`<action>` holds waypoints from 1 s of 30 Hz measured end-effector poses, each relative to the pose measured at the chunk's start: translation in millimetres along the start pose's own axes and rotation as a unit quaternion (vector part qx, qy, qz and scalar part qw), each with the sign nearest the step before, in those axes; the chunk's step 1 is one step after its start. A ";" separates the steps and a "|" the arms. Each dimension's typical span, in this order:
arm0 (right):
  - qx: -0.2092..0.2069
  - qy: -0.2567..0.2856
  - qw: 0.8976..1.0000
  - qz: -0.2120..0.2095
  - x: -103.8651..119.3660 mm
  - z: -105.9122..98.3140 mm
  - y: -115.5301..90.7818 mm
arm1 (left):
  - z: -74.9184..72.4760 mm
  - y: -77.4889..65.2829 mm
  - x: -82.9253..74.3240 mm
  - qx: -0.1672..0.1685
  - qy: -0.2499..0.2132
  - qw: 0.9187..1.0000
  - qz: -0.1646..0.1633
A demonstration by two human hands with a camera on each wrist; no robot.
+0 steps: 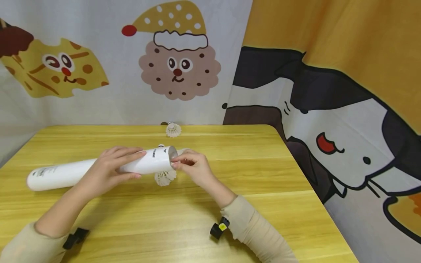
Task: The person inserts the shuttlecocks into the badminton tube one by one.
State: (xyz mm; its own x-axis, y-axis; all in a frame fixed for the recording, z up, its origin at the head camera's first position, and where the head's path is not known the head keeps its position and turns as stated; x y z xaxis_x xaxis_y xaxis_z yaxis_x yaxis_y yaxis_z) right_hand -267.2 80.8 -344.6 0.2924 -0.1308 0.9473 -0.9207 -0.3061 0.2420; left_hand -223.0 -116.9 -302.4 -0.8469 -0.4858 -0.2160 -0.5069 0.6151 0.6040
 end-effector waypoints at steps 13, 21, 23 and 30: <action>-0.074 -0.054 0.994 -0.056 33.6 -24.1 -1.4 | -14.0 -1.3 4.4 -0.029 0.019 0.999 0.011; -0.097 -0.079 0.992 -0.035 19.6 -36.7 5.2 | -26.2 -2.4 9.3 -0.049 0.021 0.999 0.012; -0.101 -0.086 0.991 -0.028 13.8 -39.4 8.1 | -28.8 -2.9 10.8 -0.053 0.021 0.998 0.009; -0.111 -0.117 0.987 -0.006 -26.2 -50.9 24.3 | -34.8 -4.9 15.8 -0.060 0.018 0.998 -0.005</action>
Point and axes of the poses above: each hand's wrist, its own y-axis towards the middle knuckle, its own z-axis out of the palm, x = y × z, the point moved 10 cm from there along y, towards the middle knuckle, and after that the axes turned 10 degrees about z, right-handed, at the moved point
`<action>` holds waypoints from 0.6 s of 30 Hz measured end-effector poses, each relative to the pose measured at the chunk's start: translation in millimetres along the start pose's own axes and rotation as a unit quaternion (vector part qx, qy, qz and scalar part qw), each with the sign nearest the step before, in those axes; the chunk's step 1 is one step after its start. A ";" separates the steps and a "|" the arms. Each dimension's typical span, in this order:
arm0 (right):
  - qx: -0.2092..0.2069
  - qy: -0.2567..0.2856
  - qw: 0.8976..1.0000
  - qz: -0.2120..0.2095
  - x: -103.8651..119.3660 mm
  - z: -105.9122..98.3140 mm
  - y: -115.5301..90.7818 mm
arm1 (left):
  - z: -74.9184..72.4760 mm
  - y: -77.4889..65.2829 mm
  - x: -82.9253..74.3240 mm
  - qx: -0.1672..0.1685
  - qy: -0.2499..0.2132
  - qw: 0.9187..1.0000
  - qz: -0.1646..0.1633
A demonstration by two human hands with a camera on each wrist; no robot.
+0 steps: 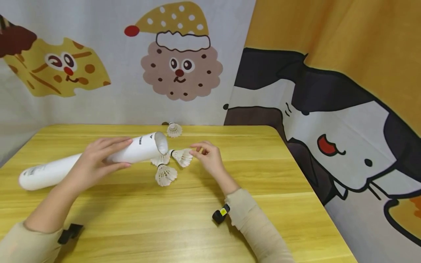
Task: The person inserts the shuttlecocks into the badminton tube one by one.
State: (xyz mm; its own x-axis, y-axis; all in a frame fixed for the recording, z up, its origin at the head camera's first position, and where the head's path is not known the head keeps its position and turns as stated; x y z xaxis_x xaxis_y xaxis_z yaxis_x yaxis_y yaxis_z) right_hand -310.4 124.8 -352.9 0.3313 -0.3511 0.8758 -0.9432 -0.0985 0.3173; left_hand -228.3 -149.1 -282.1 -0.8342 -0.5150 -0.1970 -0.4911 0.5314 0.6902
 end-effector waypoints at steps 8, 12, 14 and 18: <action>-0.006 -0.023 0.999 0.043 -42.0 4.2 15.7 | -2.1 -2.5 5.6 -0.001 0.005 1.000 -0.005; -0.003 -0.035 0.998 0.049 -55.5 9.3 21.8 | -2.7 -4.8 9.9 -0.002 0.008 1.000 -0.012; -0.001 -0.042 0.998 0.052 -61.0 12.1 24.0 | -3.3 -5.5 11.5 -0.001 0.011 1.000 -0.014; 0.002 -0.053 0.997 0.054 -67.6 16.4 26.9 | -4.3 -5.8 14.2 0.001 0.014 1.000 -0.017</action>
Point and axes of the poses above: each hand's wrist, its own y-axis towards the middle knuckle, its own z-axis out of the palm, x = y × z, the point moved 10 cm from there along y, towards the middle knuckle, and after that the axes turned 10 degrees about z, right-handed, at the moved point
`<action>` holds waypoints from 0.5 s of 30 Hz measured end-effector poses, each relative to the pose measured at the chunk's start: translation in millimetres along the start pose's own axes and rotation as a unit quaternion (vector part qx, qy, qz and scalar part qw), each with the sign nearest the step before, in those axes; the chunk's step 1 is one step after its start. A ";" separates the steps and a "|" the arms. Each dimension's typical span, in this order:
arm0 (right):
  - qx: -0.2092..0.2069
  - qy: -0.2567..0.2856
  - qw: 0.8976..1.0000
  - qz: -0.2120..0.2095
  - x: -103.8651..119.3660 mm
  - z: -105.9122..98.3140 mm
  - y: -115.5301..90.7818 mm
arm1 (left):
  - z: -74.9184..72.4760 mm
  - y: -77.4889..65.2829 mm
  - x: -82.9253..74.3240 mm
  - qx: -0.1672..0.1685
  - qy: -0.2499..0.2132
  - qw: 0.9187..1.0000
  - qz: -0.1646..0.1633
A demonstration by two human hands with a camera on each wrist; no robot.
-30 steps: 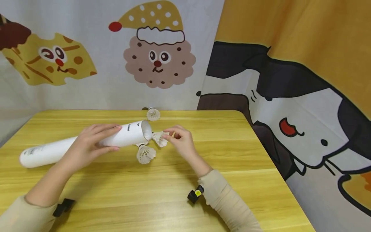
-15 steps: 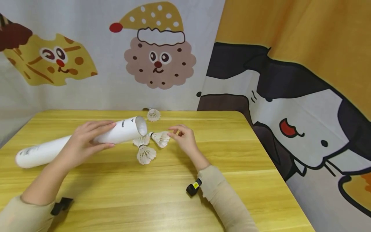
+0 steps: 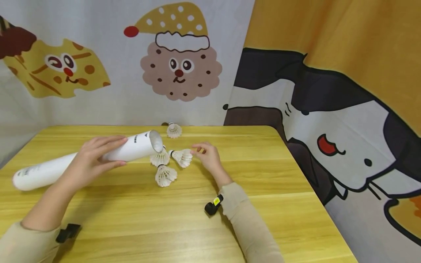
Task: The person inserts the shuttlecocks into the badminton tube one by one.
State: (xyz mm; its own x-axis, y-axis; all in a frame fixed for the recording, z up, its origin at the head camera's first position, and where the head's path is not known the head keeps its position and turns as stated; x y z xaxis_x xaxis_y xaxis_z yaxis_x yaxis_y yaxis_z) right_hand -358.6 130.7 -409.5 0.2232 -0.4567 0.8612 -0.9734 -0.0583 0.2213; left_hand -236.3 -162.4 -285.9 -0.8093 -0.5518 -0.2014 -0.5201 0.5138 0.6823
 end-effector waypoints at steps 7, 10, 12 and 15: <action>0.011 -0.023 1.000 0.014 -6.3 8.3 3.2 | -0.7 -1.0 5.3 0.006 -0.004 1.000 -0.009; 0.013 -0.034 0.999 0.023 -9.4 9.9 4.4 | -0.9 -1.7 7.5 0.007 -0.003 1.000 -0.011; 0.012 -0.040 0.999 0.026 -11.2 10.3 4.7 | -1.3 -2.1 8.8 0.006 -0.003 1.000 -0.009; 0.013 -0.047 0.998 0.034 -14.0 11.0 4.8 | -2.0 -2.8 10.6 0.005 -0.003 1.000 -0.007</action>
Point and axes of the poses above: each hand's wrist, its own y-axis towards the middle knuckle, its own z-axis out of the palm, x = y × z, the point moved 10 cm from there along y, towards the middle knuckle, and after that the axes turned 10 degrees about z, right-handed, at the moved point
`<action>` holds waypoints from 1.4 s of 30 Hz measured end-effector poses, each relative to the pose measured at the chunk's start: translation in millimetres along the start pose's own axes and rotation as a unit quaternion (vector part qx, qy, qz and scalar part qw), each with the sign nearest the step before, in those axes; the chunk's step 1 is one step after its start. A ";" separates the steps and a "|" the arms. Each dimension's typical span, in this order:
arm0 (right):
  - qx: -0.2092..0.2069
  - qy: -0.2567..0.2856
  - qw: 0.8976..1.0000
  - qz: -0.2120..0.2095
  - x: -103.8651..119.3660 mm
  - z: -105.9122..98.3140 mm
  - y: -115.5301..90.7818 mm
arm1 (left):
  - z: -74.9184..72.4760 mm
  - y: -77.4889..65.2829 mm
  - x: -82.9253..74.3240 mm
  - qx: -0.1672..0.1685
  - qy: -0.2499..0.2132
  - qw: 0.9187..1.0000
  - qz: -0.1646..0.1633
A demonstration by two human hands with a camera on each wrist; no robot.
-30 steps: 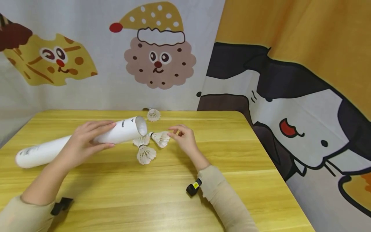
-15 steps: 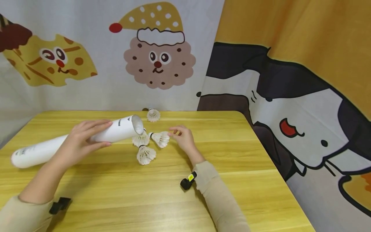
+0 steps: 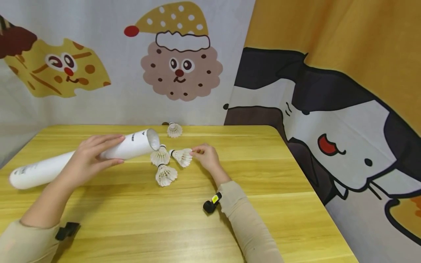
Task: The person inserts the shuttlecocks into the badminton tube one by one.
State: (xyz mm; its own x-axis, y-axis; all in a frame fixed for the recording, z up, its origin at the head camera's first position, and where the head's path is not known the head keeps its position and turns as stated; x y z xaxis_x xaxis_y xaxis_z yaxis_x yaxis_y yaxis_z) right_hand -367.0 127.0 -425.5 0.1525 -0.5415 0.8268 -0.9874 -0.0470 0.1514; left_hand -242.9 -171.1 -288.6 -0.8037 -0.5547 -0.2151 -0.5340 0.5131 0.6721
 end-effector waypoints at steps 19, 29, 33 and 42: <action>-0.015 0.015 0.999 -0.024 4.9 -5.5 -4.4 | -1.5 -1.9 6.5 -0.005 0.004 1.000 0.003; -0.032 0.036 0.999 -0.023 19.1 -16.8 -6.0 | -1.1 -2.0 4.8 0.003 0.009 1.000 -0.001; -0.034 0.053 0.998 -0.021 28.4 -24.2 -5.5 | -2.0 -1.3 4.0 0.007 0.011 1.000 -0.002; -0.040 0.107 0.992 -0.061 77.5 -52.9 -17.7 | 0.7 -0.9 4.3 0.006 0.008 1.000 0.006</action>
State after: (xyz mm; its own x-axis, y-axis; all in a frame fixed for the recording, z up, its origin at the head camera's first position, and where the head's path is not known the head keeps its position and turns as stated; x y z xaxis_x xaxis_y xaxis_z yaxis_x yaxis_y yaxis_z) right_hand -335.4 130.3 -335.5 0.2849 -0.3455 0.8941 -0.9557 -0.0303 0.2928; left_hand -246.0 -173.5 -290.7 -0.8063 -0.5583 -0.1954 -0.5269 0.5278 0.6661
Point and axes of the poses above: each hand's wrist, its own y-axis towards the middle knuckle, its own z-axis out of the palm, x = y × z, the point moved 10 cm from there along y, towards the middle knuckle, and after that the axes turned 10 degrees about z, right-handed, at the moved point
